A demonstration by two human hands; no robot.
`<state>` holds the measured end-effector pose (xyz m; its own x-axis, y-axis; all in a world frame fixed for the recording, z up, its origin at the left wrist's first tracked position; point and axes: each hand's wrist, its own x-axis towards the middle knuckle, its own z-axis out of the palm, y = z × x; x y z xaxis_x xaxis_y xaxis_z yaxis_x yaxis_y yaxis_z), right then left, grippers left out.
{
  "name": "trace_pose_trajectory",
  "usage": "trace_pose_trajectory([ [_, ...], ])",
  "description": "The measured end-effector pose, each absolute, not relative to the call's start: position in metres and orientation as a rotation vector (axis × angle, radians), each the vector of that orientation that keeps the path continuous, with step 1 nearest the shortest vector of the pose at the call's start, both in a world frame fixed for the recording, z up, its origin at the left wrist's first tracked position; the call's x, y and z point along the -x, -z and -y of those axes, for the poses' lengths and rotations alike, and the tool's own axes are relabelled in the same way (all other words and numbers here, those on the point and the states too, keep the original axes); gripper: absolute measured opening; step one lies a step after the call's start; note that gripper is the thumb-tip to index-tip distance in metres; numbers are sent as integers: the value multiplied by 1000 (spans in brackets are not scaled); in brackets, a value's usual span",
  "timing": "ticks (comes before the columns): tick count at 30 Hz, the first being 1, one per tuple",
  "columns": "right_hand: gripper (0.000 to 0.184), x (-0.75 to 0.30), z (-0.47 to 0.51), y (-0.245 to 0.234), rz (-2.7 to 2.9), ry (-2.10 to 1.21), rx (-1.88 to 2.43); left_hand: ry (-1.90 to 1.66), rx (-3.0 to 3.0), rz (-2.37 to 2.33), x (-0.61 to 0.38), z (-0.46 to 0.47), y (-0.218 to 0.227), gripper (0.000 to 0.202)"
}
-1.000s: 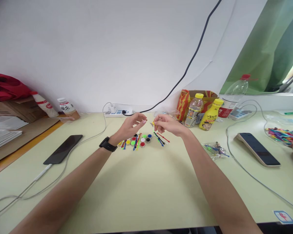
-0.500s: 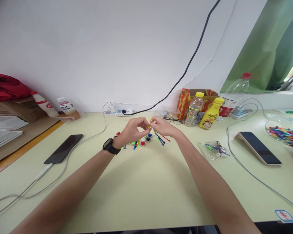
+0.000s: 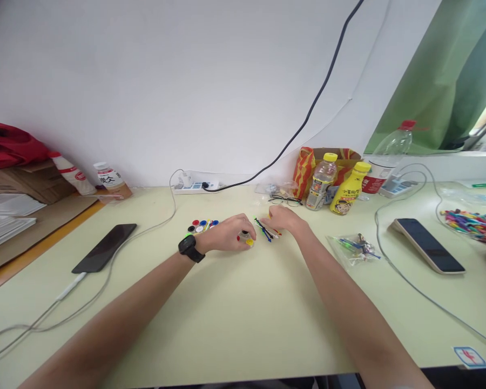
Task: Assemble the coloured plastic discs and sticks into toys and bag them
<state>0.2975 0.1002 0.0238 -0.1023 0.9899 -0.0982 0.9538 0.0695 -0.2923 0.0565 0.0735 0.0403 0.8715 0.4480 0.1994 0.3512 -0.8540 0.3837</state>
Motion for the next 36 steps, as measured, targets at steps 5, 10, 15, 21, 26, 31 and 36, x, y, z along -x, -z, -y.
trace_pose_trajectory([
  [5, 37, -279, -94, -24, 2241, -537, 1939, -432, -2859, -744, -54, -74, -34, 46],
  [10, 29, -267, -86, -29, 2259, -627, 1876, -250, -2943, -858, -54, -72, -23, 42],
  [15, 28, -257, -85, -30, 2218, -678, 1859, -187, -2920, -808, -46, -80, -28, 39],
  [21, 27, -244, -81, -30, 2134, -793, 1861, -236, -2898, -757, -42, -88, -35, 33],
  [26, 24, -237, -79, -28, 2023, -881, 1853, -236, -2900, -776, -40, -91, -36, 25],
  [31, 21, -240, -78, -34, 1933, -974, 1841, -288, -2897, -800, -40, -88, -42, 31],
  [36, 22, -246, -74, -44, 1892, -1091, 1844, -329, -2900, -784, -45, -83, -41, 45],
])
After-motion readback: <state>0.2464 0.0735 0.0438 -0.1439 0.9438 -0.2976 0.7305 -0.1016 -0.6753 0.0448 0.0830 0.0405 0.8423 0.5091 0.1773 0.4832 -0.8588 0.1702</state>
